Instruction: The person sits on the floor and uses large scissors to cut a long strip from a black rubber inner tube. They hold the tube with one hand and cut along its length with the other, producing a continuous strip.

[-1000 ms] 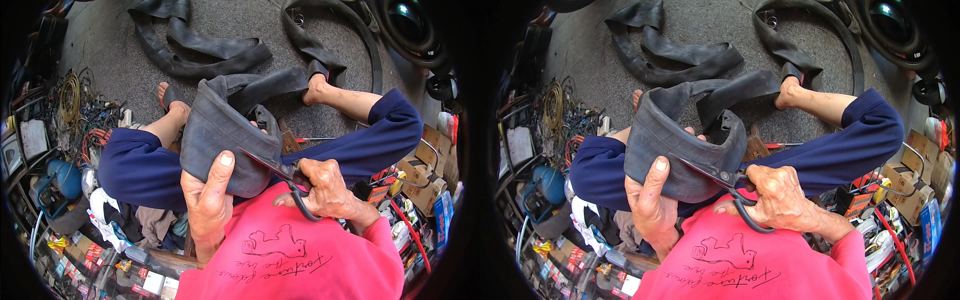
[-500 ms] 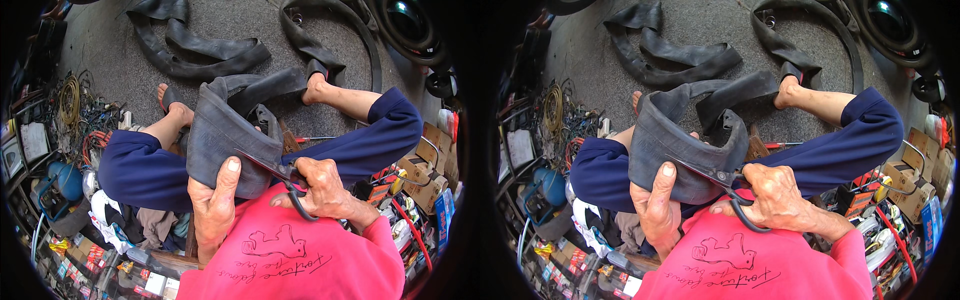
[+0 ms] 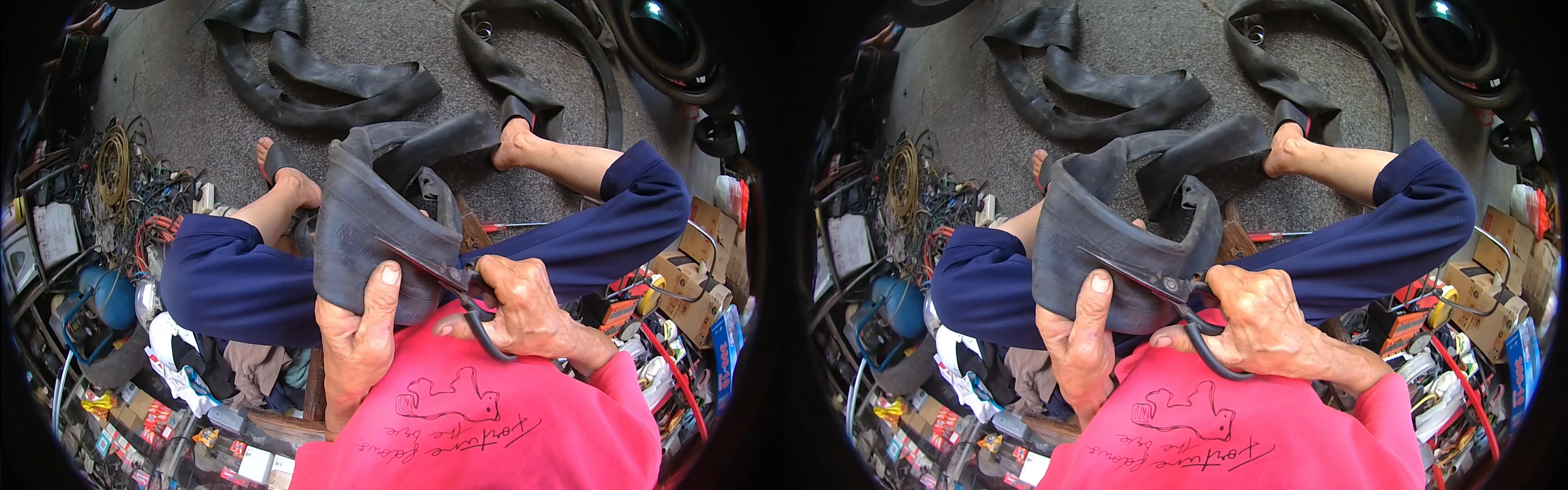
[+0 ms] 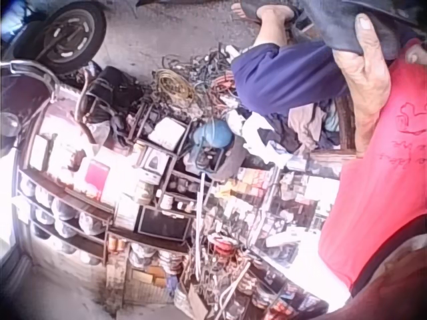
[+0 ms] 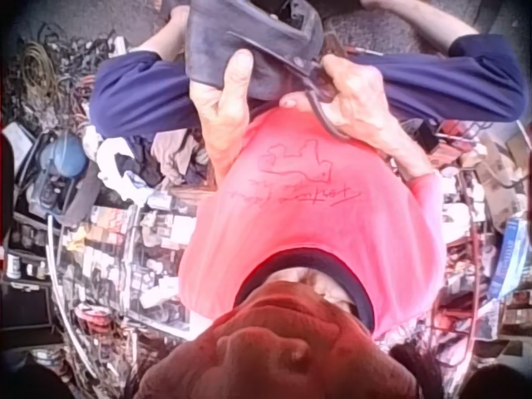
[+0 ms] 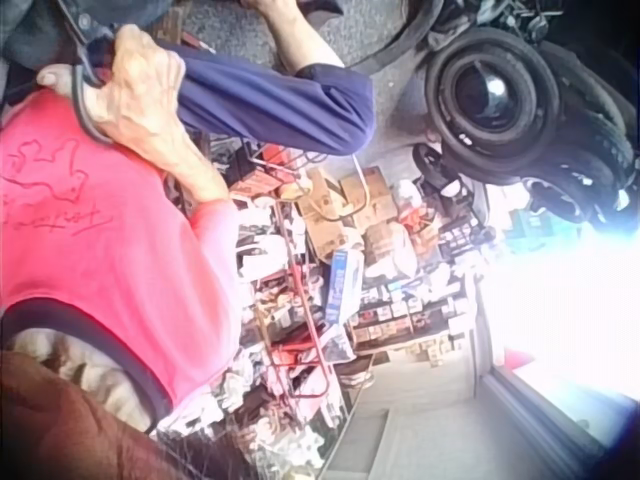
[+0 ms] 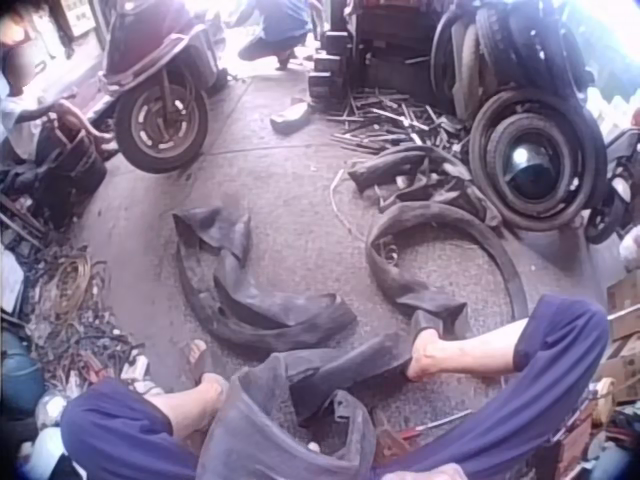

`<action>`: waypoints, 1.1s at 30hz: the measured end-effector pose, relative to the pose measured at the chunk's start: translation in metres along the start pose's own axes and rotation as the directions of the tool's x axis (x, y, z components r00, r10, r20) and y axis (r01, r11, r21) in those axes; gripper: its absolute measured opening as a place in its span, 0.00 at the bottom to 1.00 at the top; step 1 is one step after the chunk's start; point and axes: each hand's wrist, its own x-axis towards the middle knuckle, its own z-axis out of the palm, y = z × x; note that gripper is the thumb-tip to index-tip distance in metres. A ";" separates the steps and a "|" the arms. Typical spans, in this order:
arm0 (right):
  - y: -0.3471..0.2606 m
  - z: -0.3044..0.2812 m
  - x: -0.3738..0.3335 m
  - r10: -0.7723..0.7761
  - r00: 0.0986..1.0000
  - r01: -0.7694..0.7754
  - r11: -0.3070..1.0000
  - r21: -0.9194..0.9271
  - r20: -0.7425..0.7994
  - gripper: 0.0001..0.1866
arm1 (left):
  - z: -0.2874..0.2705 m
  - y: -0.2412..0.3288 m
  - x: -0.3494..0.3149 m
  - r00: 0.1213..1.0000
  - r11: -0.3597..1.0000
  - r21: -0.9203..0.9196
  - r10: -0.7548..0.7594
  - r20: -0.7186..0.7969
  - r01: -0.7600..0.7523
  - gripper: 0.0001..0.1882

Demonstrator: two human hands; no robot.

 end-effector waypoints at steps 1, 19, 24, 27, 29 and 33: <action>0.000 0.002 0.000 -0.025 0.999 0.025 1.000 -0.007 -0.030 0.35 | 0.000 0.000 0.000 1.000 1.000 0.010 0.008 0.010 -0.009 0.25; -0.004 0.002 0.001 -0.010 0.999 0.012 0.999 0.044 -0.043 0.32 | -0.001 -0.001 -0.006 0.999 0.988 0.150 -0.029 -0.019 0.032 0.26; -0.005 0.003 0.002 0.002 0.999 0.002 0.995 0.095 -0.037 0.32 | -0.002 0.001 -0.005 0.999 0.989 0.140 -0.047 0.009 0.046 0.25; -0.002 0.003 -0.001 0.026 1.000 -0.026 0.987 0.159 0.005 0.33 | 0.003 0.001 -0.006 0.998 0.996 0.068 -0.061 -0.012 0.062 0.21; 0.000 0.002 -0.002 0.018 1.000 -0.020 0.980 0.197 0.010 0.32 | 0.005 -0.001 -0.006 0.997 0.997 -0.029 -0.072 0.030 0.073 0.22; 0.006 -0.003 -0.001 -0.063 0.998 0.067 0.983 0.172 -0.033 0.32 | 0.003 -0.012 0.006 0.964 0.769 -0.590 -0.130 0.234 0.247 0.40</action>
